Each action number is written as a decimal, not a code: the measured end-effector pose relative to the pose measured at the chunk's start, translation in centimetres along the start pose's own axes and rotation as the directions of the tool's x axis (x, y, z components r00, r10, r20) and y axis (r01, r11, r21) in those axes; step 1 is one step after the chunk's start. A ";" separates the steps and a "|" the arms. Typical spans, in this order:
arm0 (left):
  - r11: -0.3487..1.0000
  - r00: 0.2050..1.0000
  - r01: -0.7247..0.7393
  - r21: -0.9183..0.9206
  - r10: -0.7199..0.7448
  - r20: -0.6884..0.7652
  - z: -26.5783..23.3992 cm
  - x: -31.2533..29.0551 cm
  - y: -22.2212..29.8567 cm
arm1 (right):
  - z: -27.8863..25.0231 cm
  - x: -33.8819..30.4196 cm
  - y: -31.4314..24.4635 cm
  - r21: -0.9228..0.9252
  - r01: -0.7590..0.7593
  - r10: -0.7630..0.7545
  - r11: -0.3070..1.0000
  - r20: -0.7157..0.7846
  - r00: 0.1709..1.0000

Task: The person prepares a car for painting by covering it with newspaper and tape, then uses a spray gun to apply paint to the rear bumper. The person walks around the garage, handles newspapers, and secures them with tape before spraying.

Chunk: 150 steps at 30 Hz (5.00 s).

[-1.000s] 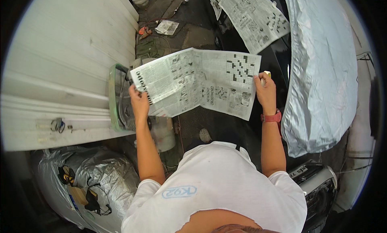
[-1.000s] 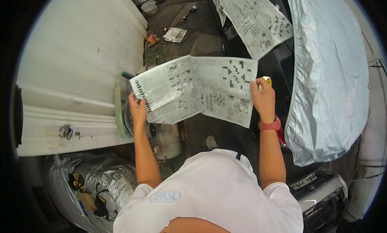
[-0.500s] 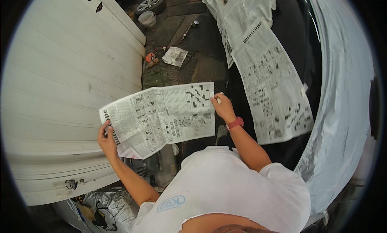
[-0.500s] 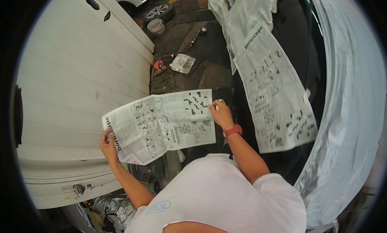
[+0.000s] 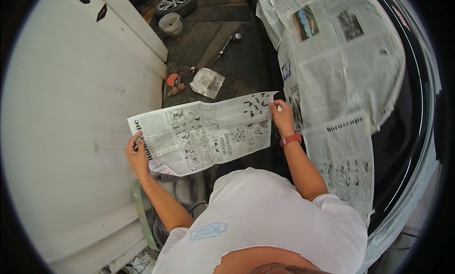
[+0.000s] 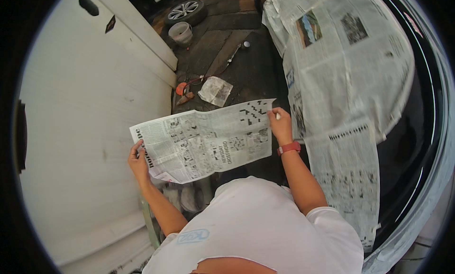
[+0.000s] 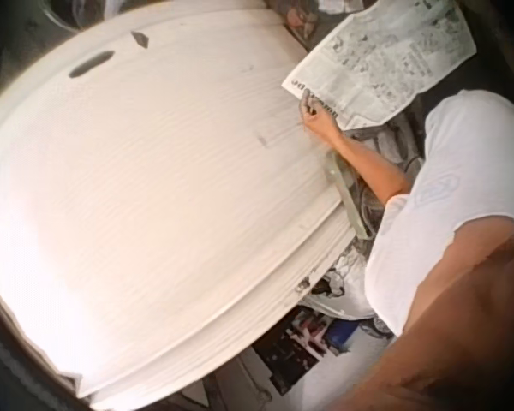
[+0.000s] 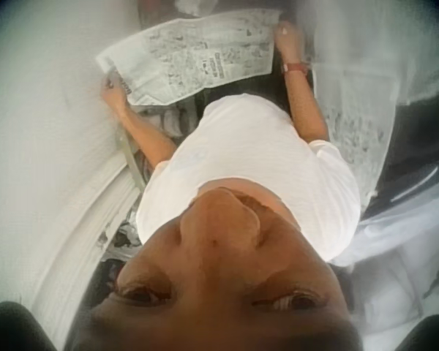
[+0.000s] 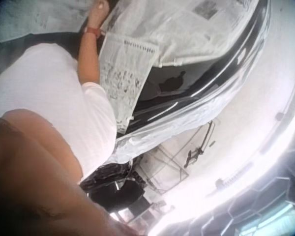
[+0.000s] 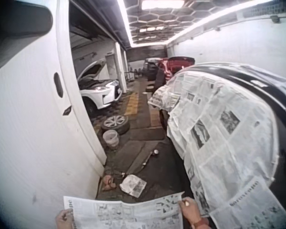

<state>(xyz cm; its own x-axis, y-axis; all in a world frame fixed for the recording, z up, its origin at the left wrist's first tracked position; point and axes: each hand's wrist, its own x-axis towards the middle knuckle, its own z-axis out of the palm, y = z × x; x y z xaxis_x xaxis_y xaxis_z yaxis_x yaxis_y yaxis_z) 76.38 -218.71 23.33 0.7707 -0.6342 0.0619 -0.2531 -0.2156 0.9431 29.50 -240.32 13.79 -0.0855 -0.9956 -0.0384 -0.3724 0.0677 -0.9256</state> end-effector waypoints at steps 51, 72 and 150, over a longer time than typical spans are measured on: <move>0.600 0.537 -0.724 0.341 0.180 0.824 101.8 86.8 13.7 | 26.3 80.0 -0.5 0.807 -0.357 0.824 0.470 -0.257 0.506; 0.576 -0.083 -0.816 -0.049 -0.033 0.996 133.9 81.6 9.5 | 29.8 90.3 3.1 0.760 -0.048 0.742 0.648 -0.645 -0.183; 0.873 -0.762 -0.231 -0.429 0.112 0.638 126.6 67.3 20.4 | 27.4 97.7 -6.2 0.707 -0.034 0.674 0.706 -0.657 0.336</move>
<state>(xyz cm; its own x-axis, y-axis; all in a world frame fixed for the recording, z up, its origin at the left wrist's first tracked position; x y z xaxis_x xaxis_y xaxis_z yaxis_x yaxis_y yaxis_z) 49.05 -359.79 5.34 -0.9885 -0.0150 -0.1505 -0.1487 0.2769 0.9493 48.83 -339.77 5.45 -0.8875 -0.2463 -0.3896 0.3934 0.0355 -0.9187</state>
